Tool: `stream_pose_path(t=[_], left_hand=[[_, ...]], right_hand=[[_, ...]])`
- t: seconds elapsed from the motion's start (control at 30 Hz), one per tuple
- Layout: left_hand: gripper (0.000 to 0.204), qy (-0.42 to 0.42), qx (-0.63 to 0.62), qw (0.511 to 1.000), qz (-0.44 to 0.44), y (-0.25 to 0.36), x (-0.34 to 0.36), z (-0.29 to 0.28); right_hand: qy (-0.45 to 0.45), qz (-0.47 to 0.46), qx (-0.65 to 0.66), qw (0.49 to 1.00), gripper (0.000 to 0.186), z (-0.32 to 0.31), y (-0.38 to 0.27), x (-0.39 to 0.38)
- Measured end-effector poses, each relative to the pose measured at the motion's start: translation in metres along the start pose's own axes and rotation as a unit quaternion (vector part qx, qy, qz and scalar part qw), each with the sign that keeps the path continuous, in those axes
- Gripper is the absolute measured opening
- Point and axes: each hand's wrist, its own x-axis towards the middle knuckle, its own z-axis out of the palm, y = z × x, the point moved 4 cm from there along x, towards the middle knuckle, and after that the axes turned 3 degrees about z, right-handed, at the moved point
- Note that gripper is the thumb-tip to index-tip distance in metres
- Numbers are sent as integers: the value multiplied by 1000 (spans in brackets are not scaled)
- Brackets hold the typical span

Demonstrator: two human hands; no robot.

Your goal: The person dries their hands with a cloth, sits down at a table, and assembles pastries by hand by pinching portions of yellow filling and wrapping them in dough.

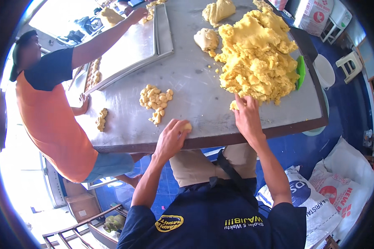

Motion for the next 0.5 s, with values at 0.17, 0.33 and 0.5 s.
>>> stream_pose_path(t=[0.17, 0.33, 0.5], left_hand=[[42, 322, -88, 929, -159, -35, 26, -78], [40, 37, 61, 968, -242, -73, -3, -51], [22, 119, -60, 954, -269, -115, -24, -45]], right_hand=[[-1, -21, 34, 999, 47, 6, 2, 6], [47, -46, -28, 997, 46, 8, -19, -18], [4, -51, -16, 999, 45, 8, -12, -20]])
